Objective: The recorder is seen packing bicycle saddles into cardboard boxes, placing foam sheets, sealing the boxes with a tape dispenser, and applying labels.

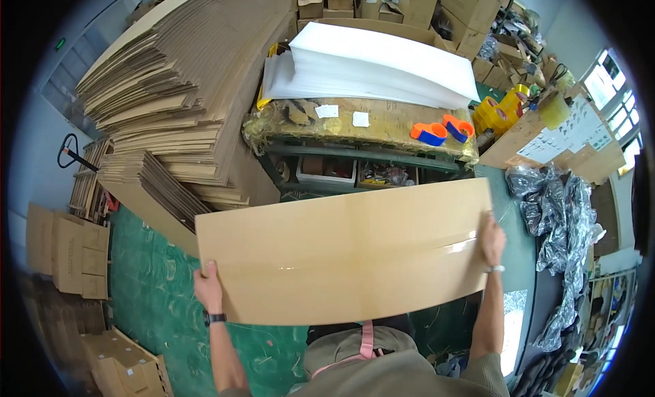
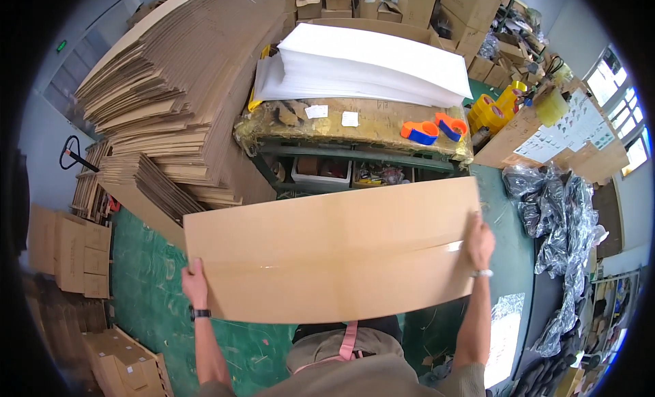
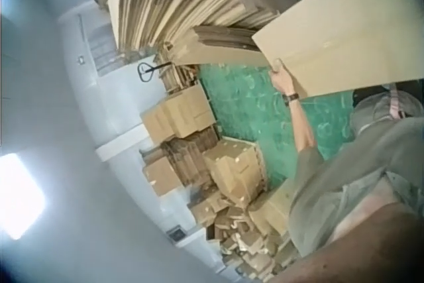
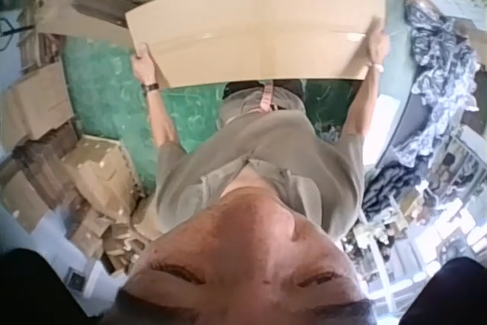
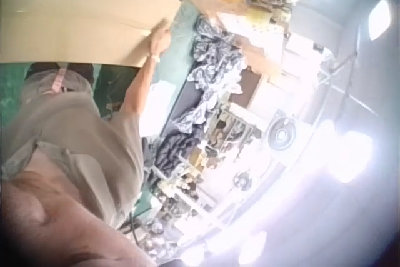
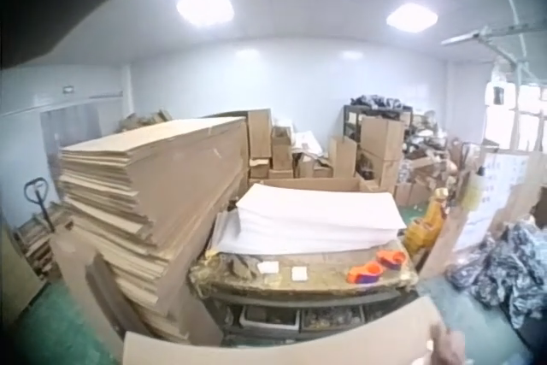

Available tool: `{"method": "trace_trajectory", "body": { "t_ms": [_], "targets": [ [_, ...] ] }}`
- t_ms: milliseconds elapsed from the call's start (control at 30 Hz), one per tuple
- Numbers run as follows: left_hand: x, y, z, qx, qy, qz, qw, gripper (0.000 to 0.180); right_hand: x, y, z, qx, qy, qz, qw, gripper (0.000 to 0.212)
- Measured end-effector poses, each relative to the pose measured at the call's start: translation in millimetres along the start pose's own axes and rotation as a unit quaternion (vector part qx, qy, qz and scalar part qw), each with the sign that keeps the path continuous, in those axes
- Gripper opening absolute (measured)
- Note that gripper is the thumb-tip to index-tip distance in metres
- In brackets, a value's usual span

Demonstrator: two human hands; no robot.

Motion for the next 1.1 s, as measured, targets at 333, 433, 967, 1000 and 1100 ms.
{"method": "trace_trajectory", "body": {
  "t_ms": [333, 433, 967, 1000, 1100],
  "targets": [
    [-90.5, -35.0, 104.8, -0.237, 0.283, -0.285, 0.884, 0.049, -102.9, -17.8, -133.3, 0.479, -0.262, -0.155, 0.823, 0.059],
    [-114.7, 59.4, 193.5, -0.238, 0.148, -0.029, 0.959, 0.052, -114.7, 76.4, -223.5, 0.302, -0.228, -0.189, 0.906, 0.059],
    [-312.4, 245.2, -214.6, 0.354, 0.583, 0.347, 0.644, 0.035, -214.2, 161.3, -179.3, 0.318, -0.101, 0.236, 0.913, 0.049],
    [-318.9, 249.1, -215.5, 0.335, 0.633, 0.310, 0.625, 0.029, -213.4, 164.3, -186.4, 0.269, -0.115, 0.199, 0.935, 0.049],
    [-319.9, 262.0, -243.2, 0.313, 0.687, 0.286, 0.590, 0.024, -216.0, 156.8, -229.5, 0.294, -0.014, 0.195, 0.936, 0.050]
  ]
}}
Point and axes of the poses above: each hand's wrist, its own x-axis towards the middle knuckle, its own y-axis out of the palm, z = x × y, the point moved 3 cm from there along x, towards the middle knuckle, and after that the axes turned 14 degrees about z, right-handed, at the moved point
